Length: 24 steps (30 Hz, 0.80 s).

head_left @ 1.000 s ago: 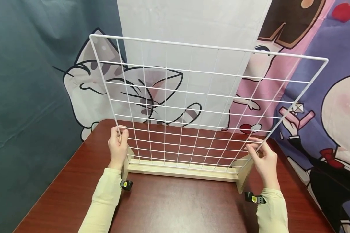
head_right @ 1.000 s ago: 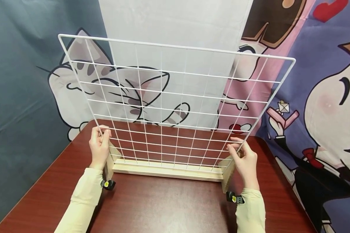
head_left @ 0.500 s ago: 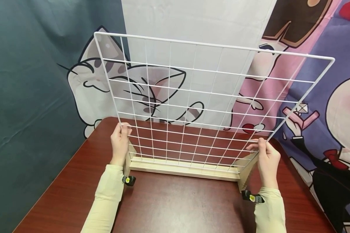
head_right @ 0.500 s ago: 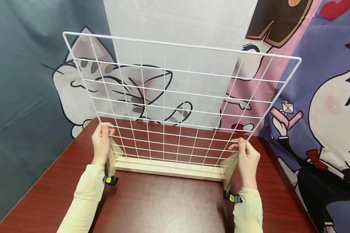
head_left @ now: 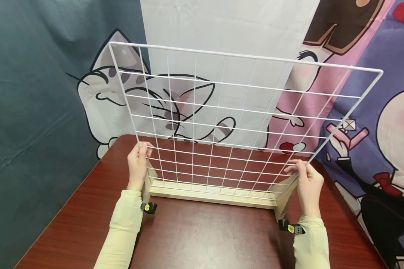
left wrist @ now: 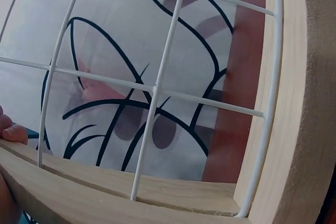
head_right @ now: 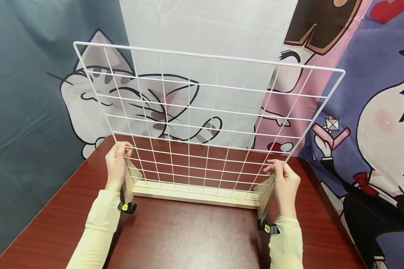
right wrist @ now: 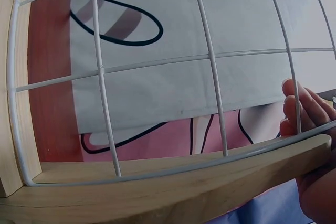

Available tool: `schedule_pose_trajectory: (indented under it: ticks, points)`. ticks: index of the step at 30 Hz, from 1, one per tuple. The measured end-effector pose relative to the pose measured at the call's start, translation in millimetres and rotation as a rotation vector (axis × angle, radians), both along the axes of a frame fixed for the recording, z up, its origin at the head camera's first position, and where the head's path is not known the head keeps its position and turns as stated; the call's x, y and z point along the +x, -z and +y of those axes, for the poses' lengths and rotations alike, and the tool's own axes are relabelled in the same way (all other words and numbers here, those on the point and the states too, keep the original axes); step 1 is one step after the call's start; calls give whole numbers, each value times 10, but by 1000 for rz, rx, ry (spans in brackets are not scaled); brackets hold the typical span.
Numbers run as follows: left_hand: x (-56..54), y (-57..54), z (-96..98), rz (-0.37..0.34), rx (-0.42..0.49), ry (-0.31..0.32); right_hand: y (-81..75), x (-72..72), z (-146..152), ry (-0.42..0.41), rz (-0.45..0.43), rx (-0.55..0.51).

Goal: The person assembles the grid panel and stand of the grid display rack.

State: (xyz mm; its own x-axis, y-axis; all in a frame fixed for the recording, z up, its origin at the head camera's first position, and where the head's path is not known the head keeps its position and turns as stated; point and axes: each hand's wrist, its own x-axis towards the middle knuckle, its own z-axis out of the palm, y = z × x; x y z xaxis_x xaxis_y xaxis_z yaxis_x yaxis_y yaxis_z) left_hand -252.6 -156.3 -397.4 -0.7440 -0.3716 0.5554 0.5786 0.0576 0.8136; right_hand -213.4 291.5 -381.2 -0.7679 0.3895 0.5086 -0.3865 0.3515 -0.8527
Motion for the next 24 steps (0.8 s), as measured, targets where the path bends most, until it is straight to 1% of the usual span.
schedule_pose_trajectory:
  ticks: [3, 6, 8, 13, 15, 18, 21, 24]
  points:
    - [57, -64, 24, 11, -14, -1, 2, -6, 4, 1, 0, 8]
    - [76, -90, 33, 13, -20, -8, -1, -7, 2, -4, 0, 5]
    - [74, -92, 33, 13, -19, -6, -3, -4, -2, -1, -2, 0]
    - [66, -80, 25, -28, -36, -31, 3, -10, -19, -12, 23, -51]
    - [66, -65, 22, -36, -36, -39, 17, -23, -28, -27, 41, -90]
    - [77, -43, 22, -31, -14, -28, 48, -51, -46, -47, 74, -170]
    - [89, -21, 25, -16, -4, -28, 82, -84, -71, -59, 116, -271]
    - [87, 7, 25, 11, -24, -48, 105, -113, -103, -59, 171, -353]
